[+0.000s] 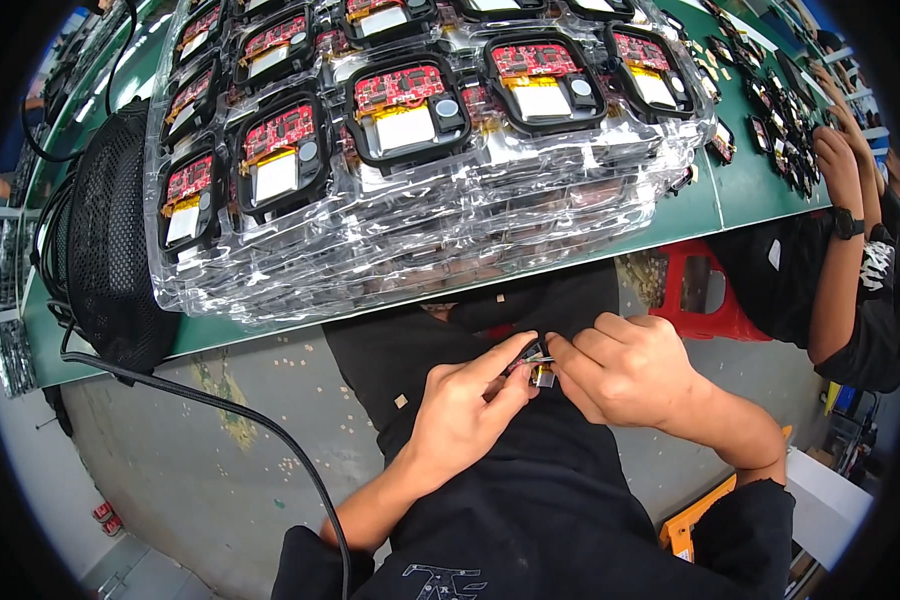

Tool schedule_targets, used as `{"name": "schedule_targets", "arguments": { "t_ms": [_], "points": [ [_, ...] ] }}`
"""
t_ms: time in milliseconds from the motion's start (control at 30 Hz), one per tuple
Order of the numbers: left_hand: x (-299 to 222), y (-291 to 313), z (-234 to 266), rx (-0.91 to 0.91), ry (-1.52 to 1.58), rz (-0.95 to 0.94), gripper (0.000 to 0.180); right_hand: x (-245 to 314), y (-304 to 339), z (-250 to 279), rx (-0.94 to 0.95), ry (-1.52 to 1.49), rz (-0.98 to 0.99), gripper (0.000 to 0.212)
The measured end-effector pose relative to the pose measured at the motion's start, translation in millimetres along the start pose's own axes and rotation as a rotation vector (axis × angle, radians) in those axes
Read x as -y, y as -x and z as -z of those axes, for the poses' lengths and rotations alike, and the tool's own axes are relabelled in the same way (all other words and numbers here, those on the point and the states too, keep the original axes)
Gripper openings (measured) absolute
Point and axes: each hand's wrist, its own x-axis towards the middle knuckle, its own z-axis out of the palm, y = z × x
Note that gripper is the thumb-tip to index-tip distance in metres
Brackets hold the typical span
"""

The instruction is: Assemble small electronic components by connecting wires and fitting parts into plastic housings.

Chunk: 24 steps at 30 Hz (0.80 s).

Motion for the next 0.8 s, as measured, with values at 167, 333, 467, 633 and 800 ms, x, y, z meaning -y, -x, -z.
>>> {"name": "schedule_targets", "arguments": {
  "t_ms": [167, 333, 467, 633, 800],
  "points": [
    [7.6, 2.1, 1.6, 0.003, -0.003, -0.041, 0.035, -0.4, 0.9, -1.5, -0.008, -0.066, -0.014, 0.028],
    [9.5, 2.8, 4.8, 0.036, 0.036, -0.038, 0.036, -1.4, 3.6, -2.1, 0.002, -0.145, -0.031, 0.028],
    [5.9, 2.0, 4.6, 0.006, -0.004, -0.059, 0.036, 6.7, 5.2, -0.3, -0.055, -0.061, -0.082, 0.03],
    [8.9, 1.9, -2.1, -0.06, -0.036, -0.101, 0.039, 21.0, 6.7, 2.7, -0.055, 0.107, -0.143, 0.033],
    [2.4, 3.4, -7.7, -0.099, 0.002, -0.024, 0.037, 23.1, 6.3, -0.3, -0.055, 0.082, -0.197, 0.034]
  ]
}}
